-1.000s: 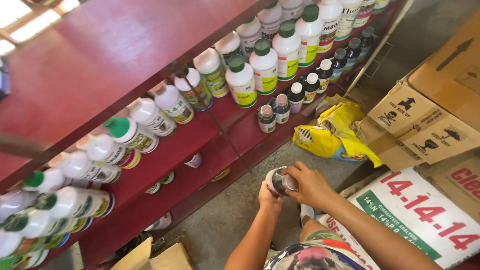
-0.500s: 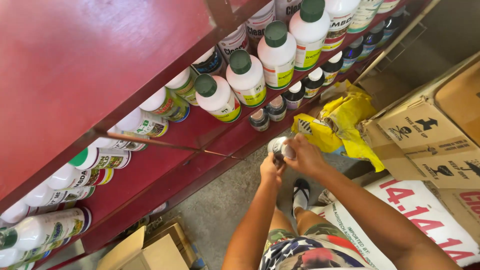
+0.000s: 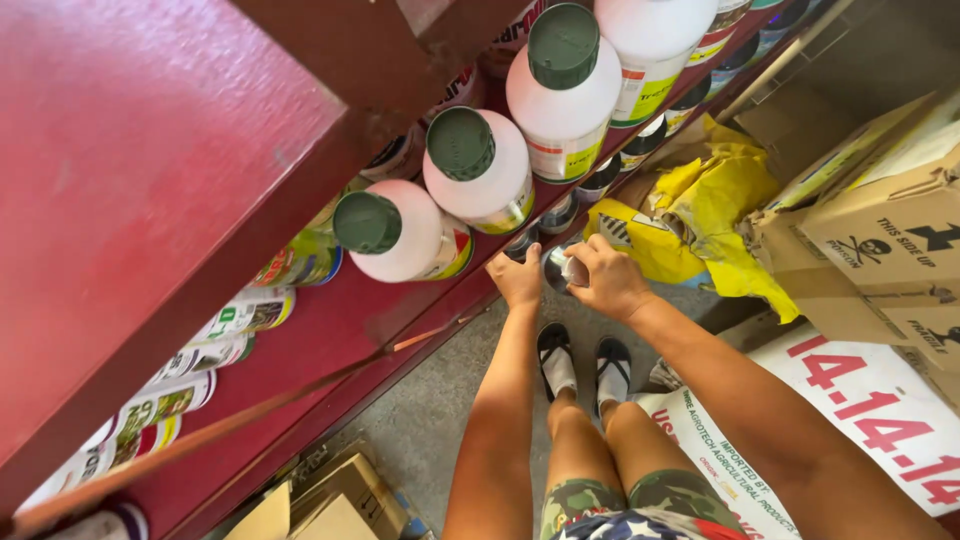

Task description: The person is removing bottles from cardboard boxes and arranging them on shelves in a storage room.

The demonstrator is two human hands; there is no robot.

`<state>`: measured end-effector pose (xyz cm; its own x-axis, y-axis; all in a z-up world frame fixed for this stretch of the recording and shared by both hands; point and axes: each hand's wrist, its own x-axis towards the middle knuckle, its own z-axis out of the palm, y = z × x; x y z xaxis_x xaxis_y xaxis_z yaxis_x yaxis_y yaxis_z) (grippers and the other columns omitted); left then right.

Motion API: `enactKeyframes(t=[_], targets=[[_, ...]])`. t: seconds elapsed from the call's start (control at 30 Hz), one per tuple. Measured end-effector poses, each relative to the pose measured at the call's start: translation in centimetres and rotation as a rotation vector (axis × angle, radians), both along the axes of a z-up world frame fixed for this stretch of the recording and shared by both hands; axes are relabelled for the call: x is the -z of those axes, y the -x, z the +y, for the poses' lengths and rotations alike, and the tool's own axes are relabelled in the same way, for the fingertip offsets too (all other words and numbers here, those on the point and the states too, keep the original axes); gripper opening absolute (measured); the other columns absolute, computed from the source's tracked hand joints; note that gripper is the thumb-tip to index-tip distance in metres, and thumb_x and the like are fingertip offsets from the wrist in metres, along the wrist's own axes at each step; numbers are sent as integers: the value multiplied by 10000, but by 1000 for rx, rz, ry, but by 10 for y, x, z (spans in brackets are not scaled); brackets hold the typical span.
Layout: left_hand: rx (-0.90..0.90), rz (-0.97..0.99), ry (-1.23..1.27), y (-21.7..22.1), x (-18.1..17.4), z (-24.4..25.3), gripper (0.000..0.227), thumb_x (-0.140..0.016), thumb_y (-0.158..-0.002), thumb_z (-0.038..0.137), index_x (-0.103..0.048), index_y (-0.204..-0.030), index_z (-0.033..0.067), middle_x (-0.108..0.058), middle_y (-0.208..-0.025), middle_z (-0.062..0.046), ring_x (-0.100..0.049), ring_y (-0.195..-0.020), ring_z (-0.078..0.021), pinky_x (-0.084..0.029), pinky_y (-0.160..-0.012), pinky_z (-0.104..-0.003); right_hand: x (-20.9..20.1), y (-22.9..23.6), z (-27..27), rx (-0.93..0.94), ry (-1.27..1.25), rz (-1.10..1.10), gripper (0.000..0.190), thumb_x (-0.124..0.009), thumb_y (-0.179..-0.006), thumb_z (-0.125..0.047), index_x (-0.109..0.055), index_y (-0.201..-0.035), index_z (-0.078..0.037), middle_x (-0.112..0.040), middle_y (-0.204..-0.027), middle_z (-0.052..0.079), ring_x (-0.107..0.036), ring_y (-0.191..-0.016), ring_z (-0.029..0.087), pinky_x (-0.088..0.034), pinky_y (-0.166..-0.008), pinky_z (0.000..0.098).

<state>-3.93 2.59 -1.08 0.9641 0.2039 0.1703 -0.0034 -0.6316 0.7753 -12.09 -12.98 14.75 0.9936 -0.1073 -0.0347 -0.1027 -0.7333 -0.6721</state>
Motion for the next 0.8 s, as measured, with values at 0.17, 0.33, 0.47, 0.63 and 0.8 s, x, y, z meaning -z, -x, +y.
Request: enactKeyframes(t=[0.17, 0.33, 0.47, 0.63, 0.8], targets=[[49, 148, 21, -25, 16, 7, 471, -890, -748, 387, -756, -1016, 24, -768, -1037, -177, -710, -963, -372, -544, -897, -455, 13, -23, 4, -15, 45, 17, 528, -869, -682, -237, -670, -1167, -177, -631, -1064, 102, -700, -914, 380, -581, -777, 490], [196, 56, 41, -33, 29, 35, 389, -807, -819, 352, -775, -1048, 39, -778, -1045, -147, -725, -942, -365, -547, -867, -456, 15, -35, 14, -45, 62, 23, 526, -866, -680, -239, -669, -1164, -174, -630, -1060, 95, -705, -917, 368, -586, -781, 476], [217, 34, -46, -49, 72, 61, 434, -688, -940, 399, -699, -1211, 61, -730, -1222, -156, -636, -1169, -378, -464, -1028, -484, 19, -47, 25, -72, 54, -18, 518, -862, -686, -231, -673, -1164, -171, -638, -1079, 96, -709, -911, 367, -590, -787, 467], [338, -192, -64, -57, 135, 99, 614, -567, -1028, 425, -483, -1482, 19, -529, -1481, -228, -458, -1367, -417, -329, -1149, -500, 56, -74, 43, -128, 76, -52, 496, -855, -686, -269, -683, -1134, -143, -655, -1110, 121, -711, -916, 367, -595, -791, 457], [307, -250, -127, -77, 62, 80, 597, -611, -990, 404, -521, -1455, 40, -549, -1467, -207, -491, -1350, -405, -353, -1140, -502, 116, -106, 53, -334, 420, 188, 280, -677, -905, -455, -766, -1018, -214, -762, -1108, 71, -726, -1021, 283, -588, -904, 427]])
